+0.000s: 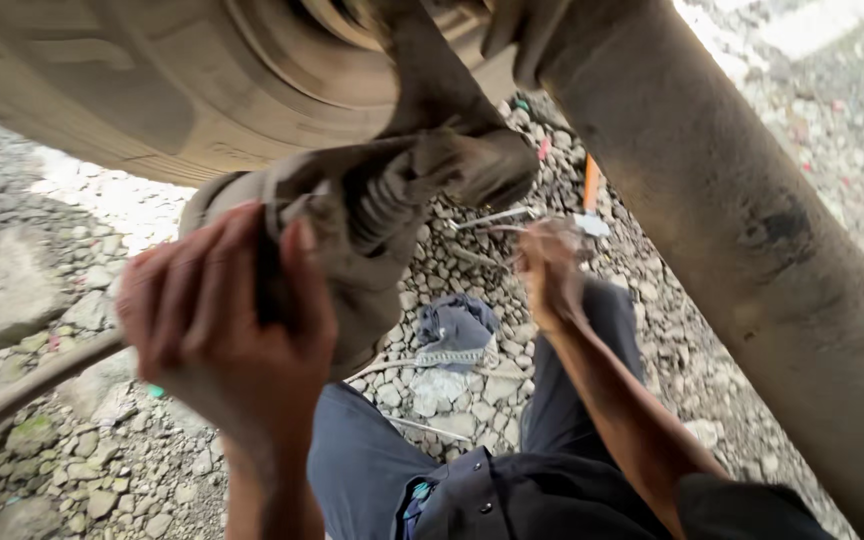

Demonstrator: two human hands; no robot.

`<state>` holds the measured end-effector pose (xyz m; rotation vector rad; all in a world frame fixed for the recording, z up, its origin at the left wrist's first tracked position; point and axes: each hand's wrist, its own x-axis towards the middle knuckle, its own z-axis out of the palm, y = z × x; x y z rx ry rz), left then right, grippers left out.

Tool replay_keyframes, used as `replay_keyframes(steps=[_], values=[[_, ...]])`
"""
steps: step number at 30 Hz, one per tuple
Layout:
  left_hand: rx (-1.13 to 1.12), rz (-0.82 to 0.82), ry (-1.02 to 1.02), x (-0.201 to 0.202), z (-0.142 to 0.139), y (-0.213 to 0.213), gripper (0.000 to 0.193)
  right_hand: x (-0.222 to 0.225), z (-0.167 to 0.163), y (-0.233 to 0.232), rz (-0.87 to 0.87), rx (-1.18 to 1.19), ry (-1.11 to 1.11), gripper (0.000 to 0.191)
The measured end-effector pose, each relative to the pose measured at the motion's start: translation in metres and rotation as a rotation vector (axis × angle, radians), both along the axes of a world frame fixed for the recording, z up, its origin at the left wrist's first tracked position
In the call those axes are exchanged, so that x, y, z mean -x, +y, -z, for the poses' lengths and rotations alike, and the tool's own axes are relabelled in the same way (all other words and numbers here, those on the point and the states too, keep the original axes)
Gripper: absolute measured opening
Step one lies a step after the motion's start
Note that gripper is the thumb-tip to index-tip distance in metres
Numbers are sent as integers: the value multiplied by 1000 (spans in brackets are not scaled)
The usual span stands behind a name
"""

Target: The person is working underneath a vehicle on a gravel surface, using pliers to remove a metal clip from a suspension component. They then use a wrench to loosen a bolt on the same assembly.

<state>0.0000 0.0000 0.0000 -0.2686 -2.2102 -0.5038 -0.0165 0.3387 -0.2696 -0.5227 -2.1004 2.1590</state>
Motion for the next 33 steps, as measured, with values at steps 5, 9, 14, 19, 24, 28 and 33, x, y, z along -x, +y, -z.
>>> replay_keyframes(steps=[5, 9, 14, 19, 24, 28, 33], values=[[43, 15, -33, -4, 7, -6, 23, 36, 82, -20, 130, -353, -649, 23], [132, 17, -95, -5, 14, -16, 23, 66, 90, 9, 314, -947, -579, 38], [210, 27, -205, -10, 27, -24, 23, 73, 96, 41, 247, -1076, -584, 34], [250, 29, -268, -17, 28, -39, 25, 78, 120, 53, -509, -1666, -238, 51], [263, -11, -307, -26, 15, -45, 26, 109, 133, 71, -932, -1756, -366, 56], [269, -10, -271, -26, 12, -36, 24, 79, 119, 85, -895, -1903, -271, 54], [185, -26, -234, -27, 8, -19, 24, 57, 101, 59, -603, -1597, -787, 71]])
